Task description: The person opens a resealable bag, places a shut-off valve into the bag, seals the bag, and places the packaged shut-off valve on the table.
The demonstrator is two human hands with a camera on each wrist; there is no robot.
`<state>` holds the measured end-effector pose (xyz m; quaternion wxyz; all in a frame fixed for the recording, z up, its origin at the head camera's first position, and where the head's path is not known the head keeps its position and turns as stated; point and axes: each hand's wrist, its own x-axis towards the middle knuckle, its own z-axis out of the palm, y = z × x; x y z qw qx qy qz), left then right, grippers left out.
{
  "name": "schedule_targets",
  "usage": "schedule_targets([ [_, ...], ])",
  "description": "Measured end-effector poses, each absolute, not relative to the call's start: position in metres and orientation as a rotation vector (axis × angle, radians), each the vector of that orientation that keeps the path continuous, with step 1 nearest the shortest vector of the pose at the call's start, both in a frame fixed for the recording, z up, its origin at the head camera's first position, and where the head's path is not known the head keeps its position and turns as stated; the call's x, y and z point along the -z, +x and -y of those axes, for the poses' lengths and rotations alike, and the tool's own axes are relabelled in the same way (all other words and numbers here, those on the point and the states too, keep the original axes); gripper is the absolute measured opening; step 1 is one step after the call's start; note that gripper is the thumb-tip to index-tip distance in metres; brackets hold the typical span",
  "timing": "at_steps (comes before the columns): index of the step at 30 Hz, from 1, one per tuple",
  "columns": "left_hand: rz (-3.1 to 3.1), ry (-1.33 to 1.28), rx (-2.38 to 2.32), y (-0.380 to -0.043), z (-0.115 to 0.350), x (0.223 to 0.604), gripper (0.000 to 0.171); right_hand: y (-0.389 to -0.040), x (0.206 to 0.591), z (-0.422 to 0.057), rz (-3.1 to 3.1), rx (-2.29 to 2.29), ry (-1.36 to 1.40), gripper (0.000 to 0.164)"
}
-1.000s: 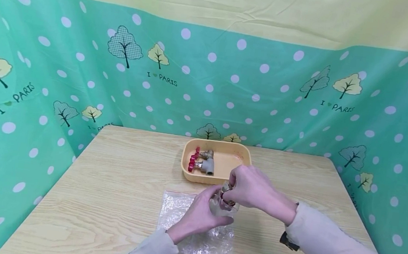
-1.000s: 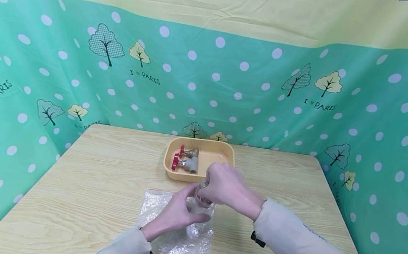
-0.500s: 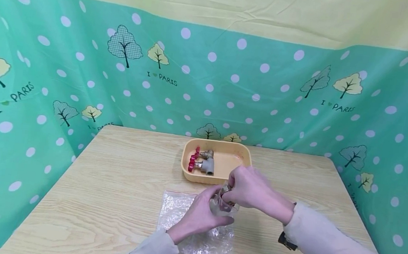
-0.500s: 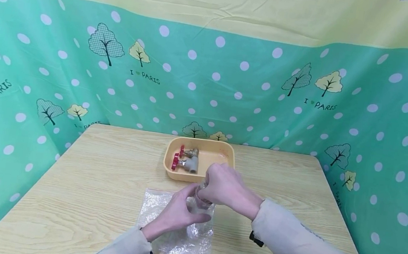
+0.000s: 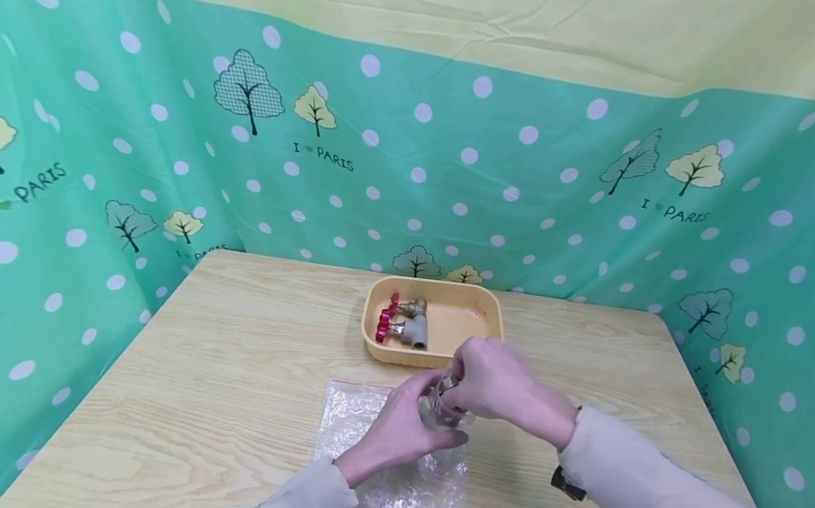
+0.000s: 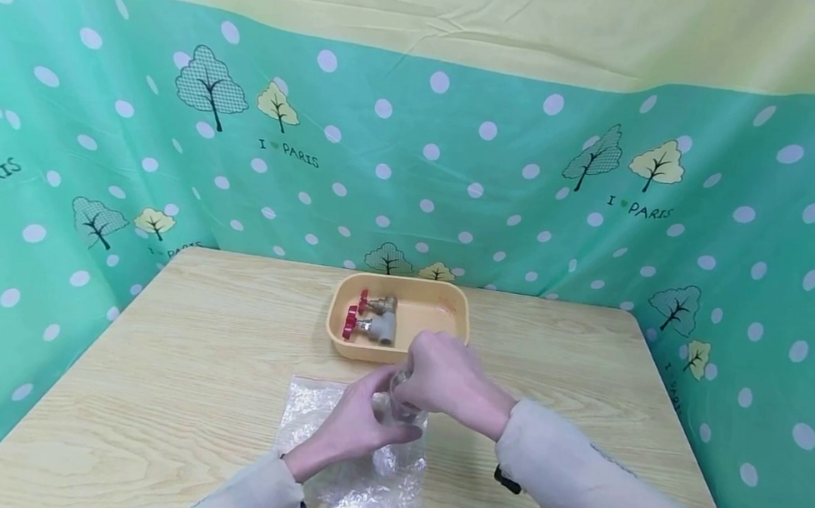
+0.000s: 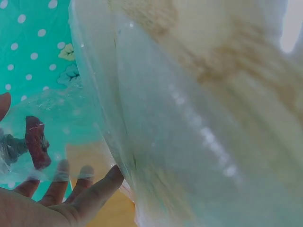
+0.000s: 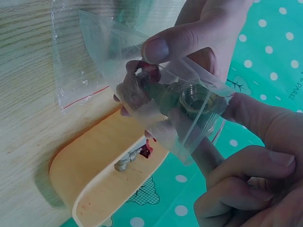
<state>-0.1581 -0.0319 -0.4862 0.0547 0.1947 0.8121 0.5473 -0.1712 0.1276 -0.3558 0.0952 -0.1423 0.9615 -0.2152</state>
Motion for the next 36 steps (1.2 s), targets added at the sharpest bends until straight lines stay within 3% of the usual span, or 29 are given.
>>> schedule_targets([
  [12, -2.471, 0.606, -1.673, -0.158, 0.033, 0.486, 0.078, -0.173, 0.365, -0.126, -2.892, 0.561, -0.48, 0.044],
  [22, -2.565, 0.558, -1.503, -0.154, 0.033, 0.487, 0.106, -0.174, 0.366, -0.127, -2.87, 0.577, -0.468, 0.044],
  [28, -2.569, 0.547, -1.496, -0.154, 0.032, 0.49, 0.098, -0.175, 0.366, -0.126, -2.862, 0.551, -0.46, 0.036],
  [36, -2.564, 0.584, -1.537, -0.155, 0.03, 0.49, 0.089, -0.175, 0.371, -0.125, -2.842, 0.56, -0.43, 0.04],
])
